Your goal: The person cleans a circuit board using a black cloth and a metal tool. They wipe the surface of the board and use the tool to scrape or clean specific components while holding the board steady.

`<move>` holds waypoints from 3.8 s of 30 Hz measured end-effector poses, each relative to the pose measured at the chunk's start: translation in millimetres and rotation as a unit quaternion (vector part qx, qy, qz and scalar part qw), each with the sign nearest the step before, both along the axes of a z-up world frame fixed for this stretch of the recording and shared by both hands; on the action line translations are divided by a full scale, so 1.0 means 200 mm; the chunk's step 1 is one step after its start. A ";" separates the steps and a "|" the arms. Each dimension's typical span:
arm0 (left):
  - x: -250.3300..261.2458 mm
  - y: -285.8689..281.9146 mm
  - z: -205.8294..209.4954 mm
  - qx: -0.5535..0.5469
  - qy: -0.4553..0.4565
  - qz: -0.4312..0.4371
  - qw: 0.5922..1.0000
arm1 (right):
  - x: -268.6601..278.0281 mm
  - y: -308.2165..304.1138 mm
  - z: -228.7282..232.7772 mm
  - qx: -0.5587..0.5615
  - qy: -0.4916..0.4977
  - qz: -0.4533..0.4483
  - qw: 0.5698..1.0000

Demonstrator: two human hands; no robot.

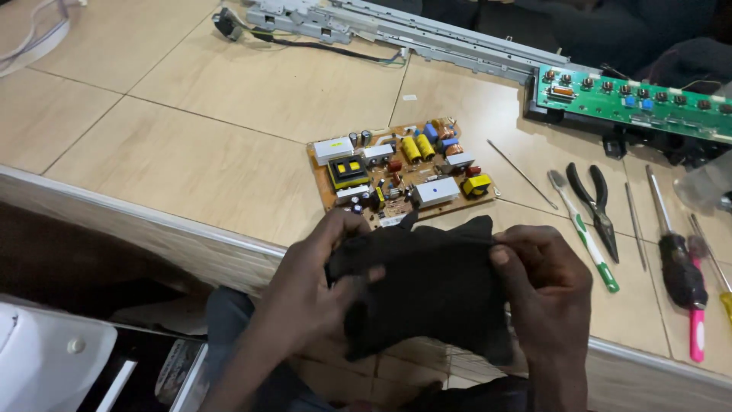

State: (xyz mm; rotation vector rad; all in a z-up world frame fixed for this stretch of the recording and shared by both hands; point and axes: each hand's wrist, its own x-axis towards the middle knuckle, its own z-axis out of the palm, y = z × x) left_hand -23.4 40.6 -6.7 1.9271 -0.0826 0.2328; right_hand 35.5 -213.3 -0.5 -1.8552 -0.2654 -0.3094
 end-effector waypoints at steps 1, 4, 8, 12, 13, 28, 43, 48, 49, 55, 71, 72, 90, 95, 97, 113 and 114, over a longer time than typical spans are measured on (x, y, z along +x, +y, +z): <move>-0.03 -0.01 0.05 -0.002 0.000 0.001 1.000 | 0.00 0.00 0.03 -0.002 0.000 0.001 1.000; -0.09 -0.04 0.16 0.156 0.056 0.077 0.983 | 0.00 0.00 0.11 -0.055 -0.027 0.079 0.995; -0.03 -0.15 0.11 0.159 -0.170 0.015 0.972 | -0.02 0.04 0.18 -0.094 -0.047 0.209 0.972; 0.08 -0.22 0.03 0.021 -0.091 0.004 0.996 | 0.08 0.00 0.19 -0.119 -0.065 0.146 0.980; 0.10 -0.21 0.02 0.020 -0.092 0.002 0.996 | 0.15 -0.02 0.20 -0.120 -0.065 0.143 0.980; 0.04 -0.09 0.09 -0.015 -0.046 -0.018 0.999 | 0.59 -0.12 0.07 -0.579 0.016 -0.067 0.813; 0.19 -0.05 0.18 0.153 -0.261 0.114 0.946 | 0.01 -0.12 -0.03 -0.098 0.036 -0.133 0.986; 0.40 -0.03 0.21 0.236 -0.160 0.055 0.957 | -0.11 0.03 -0.01 0.092 -0.001 -0.078 0.993; 0.43 -0.03 0.21 0.236 -0.160 0.055 0.957 | -0.11 0.07 -0.02 0.092 -0.001 -0.077 0.993; 0.55 -0.03 0.20 0.253 -0.068 0.034 0.964 | -0.16 0.22 0.04 0.026 -0.027 -0.066 0.997; 0.10 -0.27 0.11 -0.025 -0.166 0.075 0.983 | -0.14 0.30 -0.06 -0.072 0.031 -0.025 0.997; 0.05 -0.30 0.08 -0.059 -0.217 0.079 0.971 | -0.14 0.29 -0.06 -0.009 0.085 0.021 0.996; 0.08 -0.19 0.10 -0.095 -0.158 -0.010 0.983 | -0.15 0.15 0.05 -0.213 -0.026 0.011 0.977; 0.08 -0.20 0.16 -0.204 -0.105 0.038 0.973 | -0.27 0.27 0.20 -0.155 0.024 -0.119 0.980; 0.08 -0.17 0.20 -0.218 -0.112 0.071 0.967 | -0.19 0.29 0.25 -0.129 0.052 -0.192 0.972; -0.05 -0.25 0.19 -0.138 -0.285 0.020 0.948 | -0.34 0.36 0.06 0.079 -0.008 -0.170 0.982; -0.04 -0.22 0.17 -0.037 -0.351 0.064 0.933 | -0.32 0.34 0.06 0.059 -0.016 -0.145 0.987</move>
